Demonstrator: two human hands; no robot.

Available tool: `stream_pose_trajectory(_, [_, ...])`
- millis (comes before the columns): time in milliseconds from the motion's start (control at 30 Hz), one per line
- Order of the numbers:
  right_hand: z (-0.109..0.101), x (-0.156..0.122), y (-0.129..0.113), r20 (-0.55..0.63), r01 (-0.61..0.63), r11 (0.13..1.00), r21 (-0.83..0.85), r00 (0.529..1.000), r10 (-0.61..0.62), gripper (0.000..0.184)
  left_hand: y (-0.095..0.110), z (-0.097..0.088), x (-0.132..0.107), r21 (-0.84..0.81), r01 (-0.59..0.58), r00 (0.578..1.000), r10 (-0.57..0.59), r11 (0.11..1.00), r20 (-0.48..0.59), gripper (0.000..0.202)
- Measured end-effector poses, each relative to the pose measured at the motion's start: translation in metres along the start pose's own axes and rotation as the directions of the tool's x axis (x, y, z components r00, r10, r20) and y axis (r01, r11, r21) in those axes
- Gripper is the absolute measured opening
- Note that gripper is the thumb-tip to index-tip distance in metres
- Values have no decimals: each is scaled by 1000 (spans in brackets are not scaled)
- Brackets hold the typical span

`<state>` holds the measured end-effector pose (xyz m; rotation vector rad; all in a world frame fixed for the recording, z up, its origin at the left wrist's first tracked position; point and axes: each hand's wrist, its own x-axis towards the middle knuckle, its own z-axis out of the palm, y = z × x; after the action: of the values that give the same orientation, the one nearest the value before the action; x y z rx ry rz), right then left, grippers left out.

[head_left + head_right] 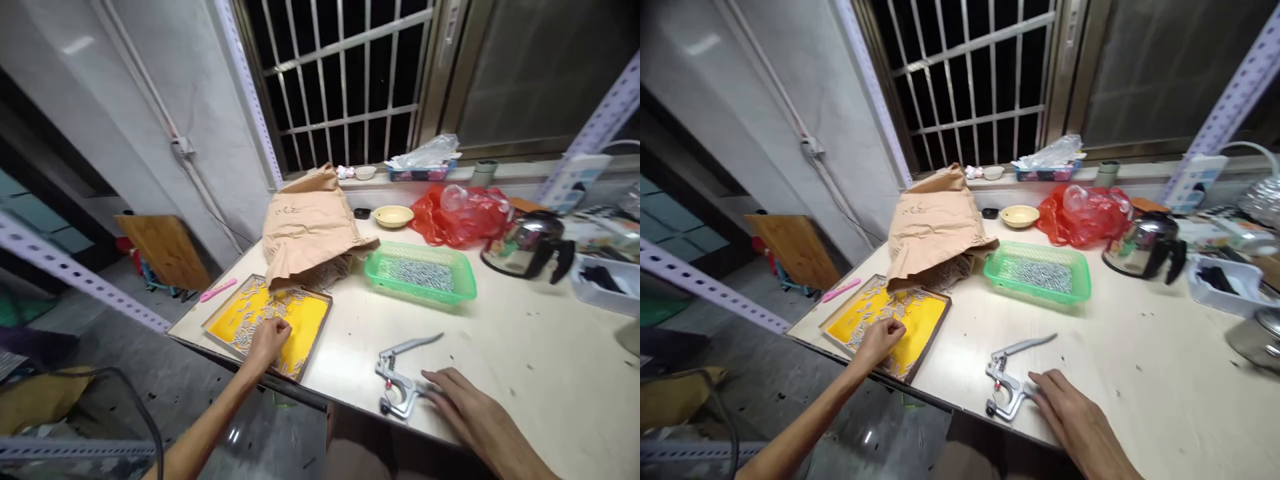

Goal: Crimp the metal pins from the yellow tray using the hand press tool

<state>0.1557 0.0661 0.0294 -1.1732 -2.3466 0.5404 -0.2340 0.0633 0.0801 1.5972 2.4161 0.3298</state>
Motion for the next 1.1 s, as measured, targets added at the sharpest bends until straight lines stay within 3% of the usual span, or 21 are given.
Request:
stream_pose_trajectory(67, [-1,-4,-6,47,1,1000,1,999,-1,27,27,10,-18,-261,19,987,24,965,159,26])
stream_pose_trajectory(167, [1,-3,-11,23,-46,997,-65,999,48,27,74,33,-45,-599,156,925,97,786,368,33])
stream_pose_trajectory(267, [5,1,-12,-17,-117,983,-141,993,115,24,111,56,-60,-663,236,877,138,711,461,35])
stream_pose_trajectory(333, [7,2,-12,-29,-139,972,-189,990,136,23,126,69,-63,-667,254,862,148,700,484,35])
stream_pose_trajectory(500, [11,3,-11,-52,-138,948,-287,990,129,20,137,83,-62,-617,248,835,157,747,527,36])
stream_pose_trajectory(700, [8,2,-12,-59,-138,940,-312,990,126,19,140,83,-65,-558,272,821,113,784,560,42])
stream_pose_trajectory(900, [4,2,-15,-61,-147,948,-284,989,135,19,142,83,-63,-481,227,822,98,847,561,40])
stream_pose_trajectory(1100, [7,0,-12,-76,-135,940,-314,990,117,18,148,75,-59,-414,166,797,126,895,591,36])
